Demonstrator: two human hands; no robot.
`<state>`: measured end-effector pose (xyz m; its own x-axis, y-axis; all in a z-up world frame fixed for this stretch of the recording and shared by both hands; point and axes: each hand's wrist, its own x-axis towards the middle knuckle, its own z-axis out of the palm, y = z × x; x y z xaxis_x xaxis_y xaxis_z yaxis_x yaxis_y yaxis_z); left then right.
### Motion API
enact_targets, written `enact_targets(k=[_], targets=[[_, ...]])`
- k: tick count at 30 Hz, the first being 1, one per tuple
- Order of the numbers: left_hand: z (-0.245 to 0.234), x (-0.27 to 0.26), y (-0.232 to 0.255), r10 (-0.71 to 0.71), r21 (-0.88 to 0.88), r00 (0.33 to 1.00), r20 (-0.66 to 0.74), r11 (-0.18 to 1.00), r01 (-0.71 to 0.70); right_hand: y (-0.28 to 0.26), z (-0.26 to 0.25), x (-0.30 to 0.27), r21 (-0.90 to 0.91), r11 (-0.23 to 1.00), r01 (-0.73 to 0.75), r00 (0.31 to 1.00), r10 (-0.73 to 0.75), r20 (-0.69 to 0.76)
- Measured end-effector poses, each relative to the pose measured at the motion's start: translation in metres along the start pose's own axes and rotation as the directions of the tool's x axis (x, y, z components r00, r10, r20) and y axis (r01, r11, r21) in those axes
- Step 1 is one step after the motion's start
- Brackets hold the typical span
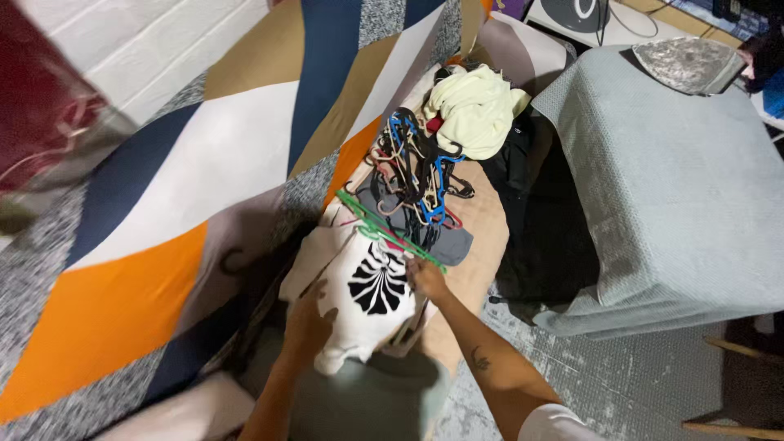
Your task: The person irons a pair of beige shorts on an ironing board, then hangs them on a hanger. They then pick up a pink pleated dress, unfold it, and iron the pleats on the ironing board.
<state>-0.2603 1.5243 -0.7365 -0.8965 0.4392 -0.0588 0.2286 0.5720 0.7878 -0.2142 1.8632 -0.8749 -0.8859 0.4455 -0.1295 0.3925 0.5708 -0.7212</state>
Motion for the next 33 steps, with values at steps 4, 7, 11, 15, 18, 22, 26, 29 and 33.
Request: enact_targets(k=[4,7,11,15,18,22,26,29,33], targets=[[0.016,0.034,0.023,0.065,0.040,0.995,0.077,0.997,-0.068,0.006,0.021,0.031,-0.034,0.995,-0.094,0.991,0.097,0.093],[0.031,0.063,0.049,0.144,0.062,0.978,0.148,0.986,-0.154,0.012,0.034,0.056,-0.046,0.992,-0.114,0.985,0.118,0.122],[0.055,0.091,0.068,0.254,0.069,0.948,0.191,0.960,-0.271,0.024,0.053,0.080,0.181,0.970,-0.164,0.985,0.149,0.091],[0.075,0.095,0.056,0.206,0.241,0.936,0.285,0.930,-0.278,0.028,0.072,0.105,0.494,0.794,-0.353,0.923,0.383,0.044],[0.076,0.079,0.044,0.158,0.344,0.934,0.320,0.899,-0.271,0.023,0.085,0.121,0.552,0.665,-0.504,0.842,0.520,0.142],[0.067,0.056,0.041,0.086,0.410,0.928,0.363,0.879,-0.242,-0.007,0.082,0.128,0.389,0.867,-0.312,0.946,0.244,0.216],[0.060,0.033,0.044,0.043,0.429,0.958,0.282,0.888,-0.166,-0.091,0.038,0.114,0.424,0.894,0.144,0.931,-0.268,0.248],[0.057,0.020,0.041,0.054,0.421,0.976,0.213,0.896,-0.142,-0.160,-0.005,0.104,0.322,0.907,0.272,0.912,-0.350,0.213],[0.056,-0.001,0.029,0.092,0.403,0.979,0.183,0.901,-0.160,-0.229,-0.049,0.078,0.413,0.883,0.222,0.912,-0.338,0.233]])
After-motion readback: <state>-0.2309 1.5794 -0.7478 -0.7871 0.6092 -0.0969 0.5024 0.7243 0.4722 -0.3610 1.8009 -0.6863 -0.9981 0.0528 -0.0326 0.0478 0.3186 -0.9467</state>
